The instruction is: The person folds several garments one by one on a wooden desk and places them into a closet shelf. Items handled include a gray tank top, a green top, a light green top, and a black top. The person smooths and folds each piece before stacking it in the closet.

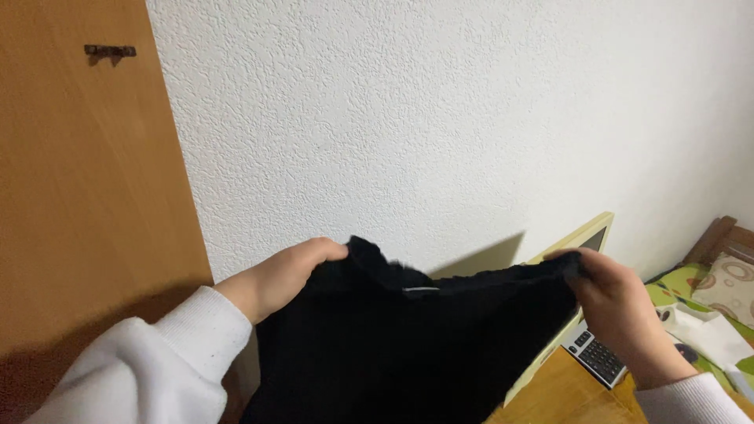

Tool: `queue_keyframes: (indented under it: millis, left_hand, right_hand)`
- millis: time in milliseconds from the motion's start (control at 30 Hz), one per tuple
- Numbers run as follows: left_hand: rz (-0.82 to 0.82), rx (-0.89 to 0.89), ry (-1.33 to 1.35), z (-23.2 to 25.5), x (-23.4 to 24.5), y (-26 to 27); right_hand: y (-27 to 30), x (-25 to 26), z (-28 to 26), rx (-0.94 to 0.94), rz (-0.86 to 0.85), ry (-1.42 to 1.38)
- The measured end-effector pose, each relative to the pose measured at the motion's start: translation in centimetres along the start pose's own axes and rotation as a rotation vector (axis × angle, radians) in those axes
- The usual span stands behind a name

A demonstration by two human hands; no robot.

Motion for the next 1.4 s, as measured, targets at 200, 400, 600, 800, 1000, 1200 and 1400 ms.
queue_keyframes:
  millis: [200,400,600,800,1000,1200,1400]
  left_hand:
    - [0.058,0.316,0.831,-2.7,-2.7,1.4]
    - [-0.257,0.091,0.024,-2.5,-4.7,1.4]
    - [-0.150,-0.121,-0.295,-2.2,-5.4,1.3]
    - [0.273,-0.337,-0.175,0.5,-3.6,2.5]
    - [0.203,-0.228,-0.112,0.3,-4.5,3.4]
    - [0.029,-0.259,-0.194,0.4,-5.3,4.0]
    - [0.266,-0.398,-0.224,1.4,-3.1,4.3]
  right_hand:
    - [1.3,-0.9,-2.5,-0.201,-0.031,-1.219]
    - [1.5,-0.7,-2.9,-0.336,-0.026,-1.198]
    - [1.7,-1.5,-0.5,-0.439,-0.028,-1.095]
    - [2.6,-2.0,2.8,-0.330,-0.106,-0.914]
    - [5.1,-1.2,4.8,-0.380,-0.091,-1.067]
    - [4.9,0.7,4.1,-0.342,-0.090,-1.054]
    - [4.2,0.5,6.7,-0.300,-0.064,-0.919]
Point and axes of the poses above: each hand's wrist, its own y-axis away from the middle knuckle, its own x-axis out of the back of the hand, z = x × y, the point moved 6 cm from there along -y, towards the middle knuckle, and after that the axes turned 13 degrees about y, right-handed, at the moved point
